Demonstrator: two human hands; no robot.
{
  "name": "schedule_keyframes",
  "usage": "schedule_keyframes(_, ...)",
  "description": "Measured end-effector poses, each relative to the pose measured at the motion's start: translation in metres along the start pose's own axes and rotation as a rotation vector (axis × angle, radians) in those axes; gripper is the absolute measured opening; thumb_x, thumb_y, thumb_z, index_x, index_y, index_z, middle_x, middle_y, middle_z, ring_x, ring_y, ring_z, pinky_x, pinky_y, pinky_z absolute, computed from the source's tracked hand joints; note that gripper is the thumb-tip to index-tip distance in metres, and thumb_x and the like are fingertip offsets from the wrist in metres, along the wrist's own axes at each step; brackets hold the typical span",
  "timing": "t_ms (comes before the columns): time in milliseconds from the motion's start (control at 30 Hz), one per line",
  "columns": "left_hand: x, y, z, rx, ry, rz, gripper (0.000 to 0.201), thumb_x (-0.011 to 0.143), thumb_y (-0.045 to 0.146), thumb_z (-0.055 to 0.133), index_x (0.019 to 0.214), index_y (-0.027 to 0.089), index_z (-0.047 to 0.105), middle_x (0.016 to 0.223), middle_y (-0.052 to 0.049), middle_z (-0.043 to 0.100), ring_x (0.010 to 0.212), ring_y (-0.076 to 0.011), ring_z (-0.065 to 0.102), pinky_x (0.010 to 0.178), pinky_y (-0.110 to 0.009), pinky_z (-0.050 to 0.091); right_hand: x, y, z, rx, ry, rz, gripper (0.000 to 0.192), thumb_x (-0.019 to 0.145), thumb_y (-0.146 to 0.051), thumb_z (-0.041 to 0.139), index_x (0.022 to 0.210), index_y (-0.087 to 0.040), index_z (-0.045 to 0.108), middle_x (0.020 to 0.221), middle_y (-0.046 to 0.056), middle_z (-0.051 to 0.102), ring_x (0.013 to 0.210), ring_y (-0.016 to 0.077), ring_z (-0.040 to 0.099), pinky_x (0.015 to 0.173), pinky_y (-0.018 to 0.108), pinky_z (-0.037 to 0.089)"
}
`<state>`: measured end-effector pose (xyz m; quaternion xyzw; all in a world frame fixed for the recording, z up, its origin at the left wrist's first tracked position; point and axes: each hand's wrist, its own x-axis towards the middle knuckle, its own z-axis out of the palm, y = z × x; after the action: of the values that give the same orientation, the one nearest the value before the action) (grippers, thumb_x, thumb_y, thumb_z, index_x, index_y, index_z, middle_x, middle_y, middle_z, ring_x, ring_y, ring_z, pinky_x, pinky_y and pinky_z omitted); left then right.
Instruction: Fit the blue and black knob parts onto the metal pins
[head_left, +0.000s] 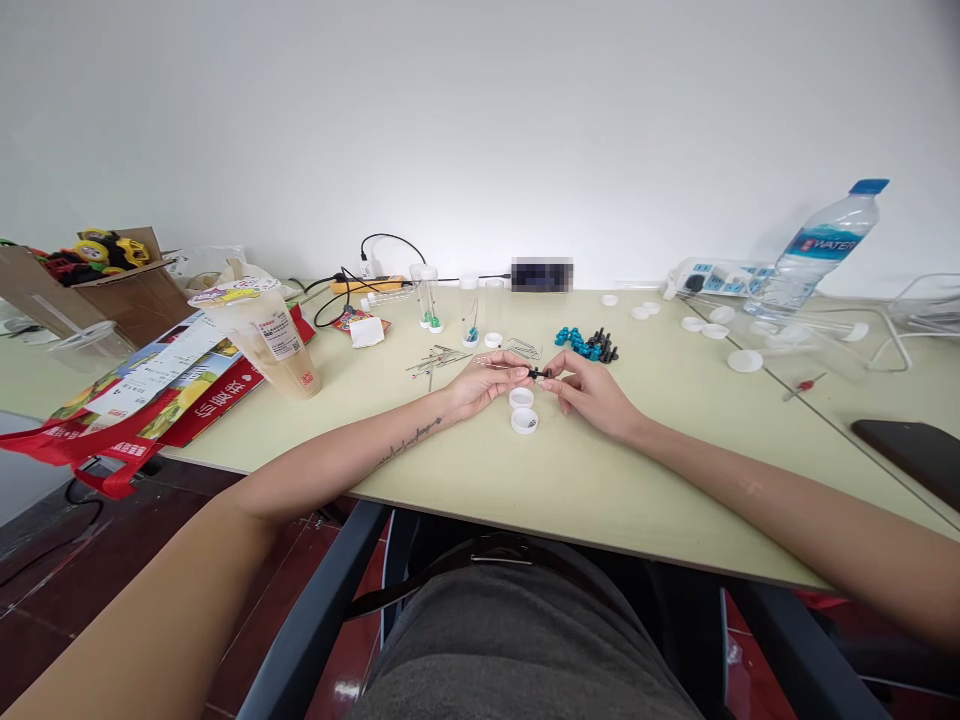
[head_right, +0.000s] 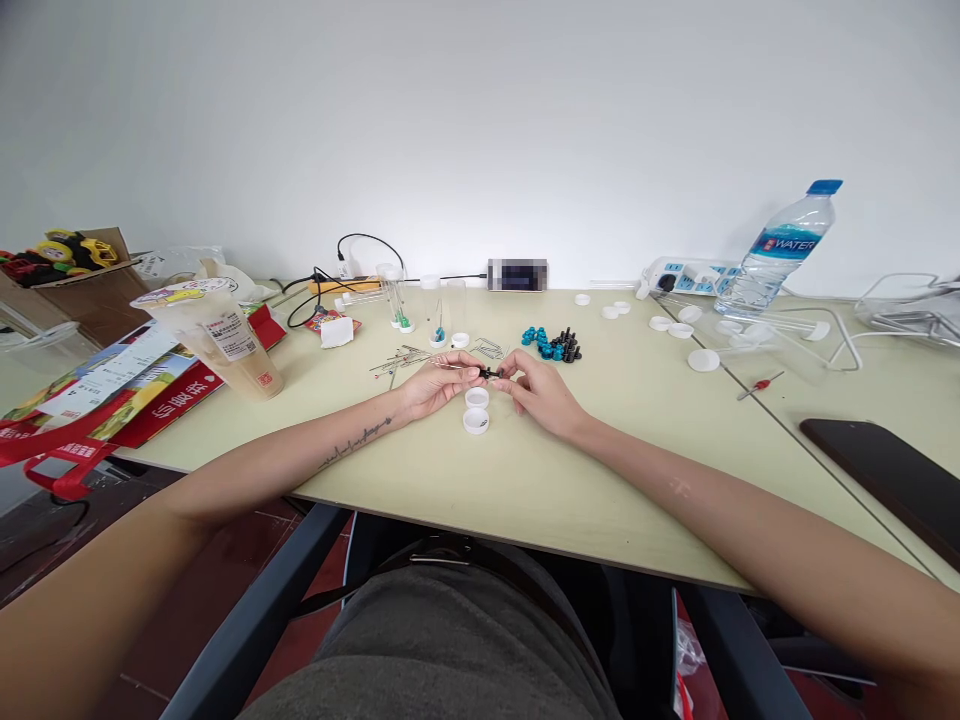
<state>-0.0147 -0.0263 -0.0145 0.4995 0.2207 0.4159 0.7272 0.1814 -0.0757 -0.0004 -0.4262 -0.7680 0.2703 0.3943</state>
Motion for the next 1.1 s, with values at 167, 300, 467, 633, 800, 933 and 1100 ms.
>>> schedule_keyframes(167,-0.0012,0.0016,0.0020,-0.020,0.001,-0.004,0.020,0.063,0.010,0.075,0.080,0.011,0.064,0.079,-0.001,0.067,0.075,-0.0118,0.066,0.086,-0.029,0.047,0.0006,0.0000,-0.0004,0.007,-0.013,0.016,0.022,0.083,-0.043,0.055,0.083,-0.022,0.049,0.080,-0.001,0.056,0.045,0.0098,0.050,0.046,0.027,0.038)
schedule_keyframes(300,-0.0013,0.0011,0.0013,-0.016,-0.012,-0.012,0.020,0.064,0.011,0.074,0.082,0.011,0.064,0.079,-0.002,0.067,0.076,-0.0116,0.065,0.087,-0.029,0.047,0.0003,0.0001,-0.0005,0.023,-0.021,0.035,0.023,0.084,-0.045,0.053,0.083,-0.022,0.048,0.079,-0.001,0.055,0.047,0.0101,0.050,0.047,0.027,0.040)
schedule_keyframes(467,0.0002,-0.0006,-0.0010,-0.022,-0.033,-0.006,0.020,0.065,0.012,0.074,0.082,0.011,0.064,0.080,-0.002,0.066,0.077,-0.0125,0.066,0.085,-0.028,0.048,-0.0004,-0.0017,-0.0012,0.021,-0.042,0.043,0.026,0.086,-0.047,0.050,0.082,-0.022,0.049,0.077,-0.001,0.057,0.048,0.0110,0.052,0.049,0.027,0.040)
schedule_keyframes(633,0.0009,-0.0017,-0.0026,-0.028,-0.038,-0.006,0.020,0.064,0.012,0.074,0.082,0.012,0.064,0.084,-0.002,0.067,0.078,-0.0119,0.066,0.087,-0.029,0.047,-0.0004,-0.0038,-0.0021,-0.020,-0.064,0.037,0.032,0.089,-0.049,0.043,0.078,-0.020,0.052,0.069,0.000,0.061,0.049,0.0111,0.052,0.054,0.027,0.040)
schedule_keyframes(800,-0.0002,-0.0018,-0.0017,-0.020,-0.034,-0.012,0.020,0.065,0.011,0.074,0.082,0.012,0.064,0.083,-0.002,0.066,0.079,-0.0126,0.066,0.087,-0.030,0.046,-0.0003,-0.0011,-0.0014,0.005,-0.091,0.032,0.042,0.092,-0.052,0.034,0.072,-0.019,0.052,0.067,0.001,0.062,0.049,0.0119,0.053,0.054,0.026,0.041)
schedule_keyframes(933,-0.0009,-0.0002,0.0002,-0.017,-0.026,-0.009,0.019,0.064,0.011,0.074,0.082,0.011,0.065,0.081,-0.002,0.066,0.077,-0.0126,0.066,0.085,-0.028,0.047,-0.0005,-0.0002,-0.0008,0.015,-0.105,0.042,0.043,0.091,-0.054,0.034,0.074,-0.019,0.053,0.065,0.002,0.062,0.049,0.0129,0.053,0.053,0.027,0.042)
schedule_keyframes(1100,-0.0014,0.0014,0.0015,-0.013,-0.017,-0.007,0.019,0.064,0.011,0.074,0.081,0.011,0.064,0.081,-0.002,0.066,0.078,-0.0132,0.066,0.087,-0.031,0.047,-0.0017,-0.0046,-0.0011,-0.007,-0.089,0.027,0.042,0.090,-0.055,0.035,0.074,-0.020,0.052,0.070,0.001,0.062,0.050,0.0131,0.053,0.055,0.029,0.044)
